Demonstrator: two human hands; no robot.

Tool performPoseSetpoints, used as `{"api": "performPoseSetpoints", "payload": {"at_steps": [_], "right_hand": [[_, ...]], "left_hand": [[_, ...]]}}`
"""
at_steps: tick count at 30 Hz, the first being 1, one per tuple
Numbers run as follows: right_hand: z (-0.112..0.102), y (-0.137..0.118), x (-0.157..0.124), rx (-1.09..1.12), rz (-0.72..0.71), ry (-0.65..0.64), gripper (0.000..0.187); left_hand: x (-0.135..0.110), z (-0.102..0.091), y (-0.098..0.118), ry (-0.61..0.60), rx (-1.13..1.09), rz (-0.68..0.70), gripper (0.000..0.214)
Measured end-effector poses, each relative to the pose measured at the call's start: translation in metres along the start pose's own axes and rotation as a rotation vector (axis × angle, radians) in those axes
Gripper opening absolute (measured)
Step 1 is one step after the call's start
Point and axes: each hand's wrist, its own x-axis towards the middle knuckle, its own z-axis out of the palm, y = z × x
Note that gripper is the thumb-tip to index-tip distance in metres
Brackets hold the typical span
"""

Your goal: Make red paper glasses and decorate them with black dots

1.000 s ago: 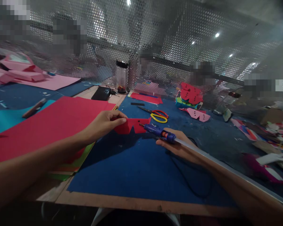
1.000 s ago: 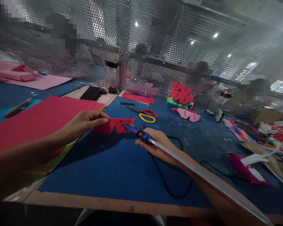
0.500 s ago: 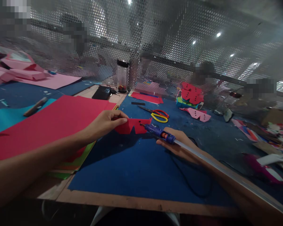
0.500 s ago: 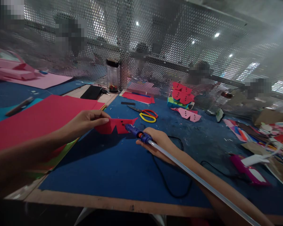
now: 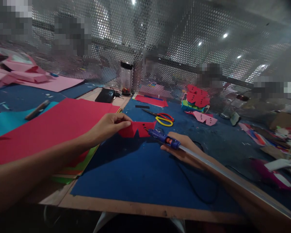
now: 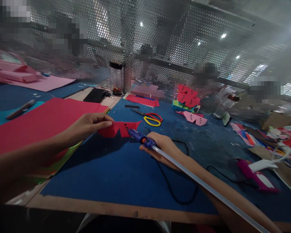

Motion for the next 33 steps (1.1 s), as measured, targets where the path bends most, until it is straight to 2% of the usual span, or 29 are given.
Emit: {"api": "performPoseSetpoints", "payload": {"at_steps": [10,33], "right_hand": [[-0.0032,-0.0019,-0.0010,0.017,0.083,0.005,0.029],[-0.0002,-0.0027,0.0003,-0.011,0.019,-0.003,0.025]], "left_hand": [[0.0006,-0.0015,-0.0017,-0.002,-0.003,0.005,0.024],[0.0003,-0.0009,0.0005,-0.008,0.019,-0.008,0.023]]}}
